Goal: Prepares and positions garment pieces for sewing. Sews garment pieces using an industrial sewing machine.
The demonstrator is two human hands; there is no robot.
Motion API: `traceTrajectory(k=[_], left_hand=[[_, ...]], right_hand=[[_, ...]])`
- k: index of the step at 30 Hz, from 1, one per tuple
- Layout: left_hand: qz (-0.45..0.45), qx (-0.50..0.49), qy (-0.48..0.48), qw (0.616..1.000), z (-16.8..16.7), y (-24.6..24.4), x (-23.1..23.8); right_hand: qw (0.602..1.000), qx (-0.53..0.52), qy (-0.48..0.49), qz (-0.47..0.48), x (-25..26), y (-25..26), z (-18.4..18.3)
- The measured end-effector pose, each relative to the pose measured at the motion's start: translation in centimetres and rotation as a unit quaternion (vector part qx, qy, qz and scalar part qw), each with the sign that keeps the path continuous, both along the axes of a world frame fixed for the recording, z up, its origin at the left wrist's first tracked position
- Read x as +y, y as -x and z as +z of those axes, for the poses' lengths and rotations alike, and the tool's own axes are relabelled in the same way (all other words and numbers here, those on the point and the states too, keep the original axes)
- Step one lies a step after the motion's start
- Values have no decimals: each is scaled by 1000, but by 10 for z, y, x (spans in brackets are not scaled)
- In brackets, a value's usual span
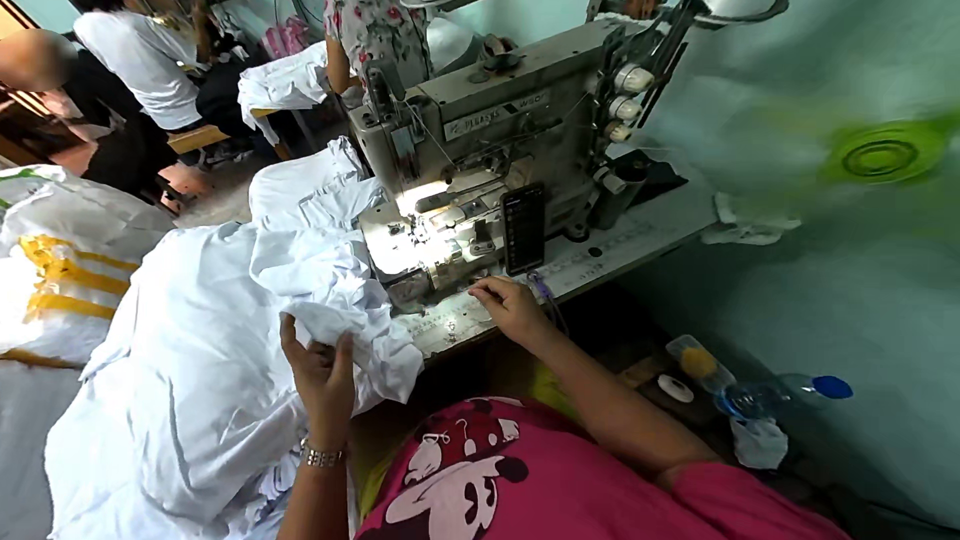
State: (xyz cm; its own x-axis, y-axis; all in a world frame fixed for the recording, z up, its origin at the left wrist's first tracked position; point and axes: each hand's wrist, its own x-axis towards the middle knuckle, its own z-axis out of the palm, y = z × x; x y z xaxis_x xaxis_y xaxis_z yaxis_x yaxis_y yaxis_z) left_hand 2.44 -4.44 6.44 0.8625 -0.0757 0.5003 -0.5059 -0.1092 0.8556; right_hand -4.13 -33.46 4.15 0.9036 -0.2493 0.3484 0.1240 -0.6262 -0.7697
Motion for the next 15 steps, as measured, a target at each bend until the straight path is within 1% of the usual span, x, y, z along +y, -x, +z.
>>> traceTrajectory(k=[3, 7, 9, 12, 15], left_hand=[[-6, -10, 8, 1000, -3, -10, -3], [-5, 106, 44, 993, -37, -22, -7], [-3, 136, 54, 989, -48, -24, -9], [-5, 130, 46, 990, -52, -23, -11], [-17, 125, 49, 991, -52, -23, -10]], right_hand=[[997, -25, -3, -79, -30, 7, -9], [980, -20, -59, -187, -74, 17, -20], [969, -17, -78, -232, -88, 17, -20], [962, -30, -88, -257, -100, 9, -15], [963, 7, -94, -253, -105, -5, -9]])
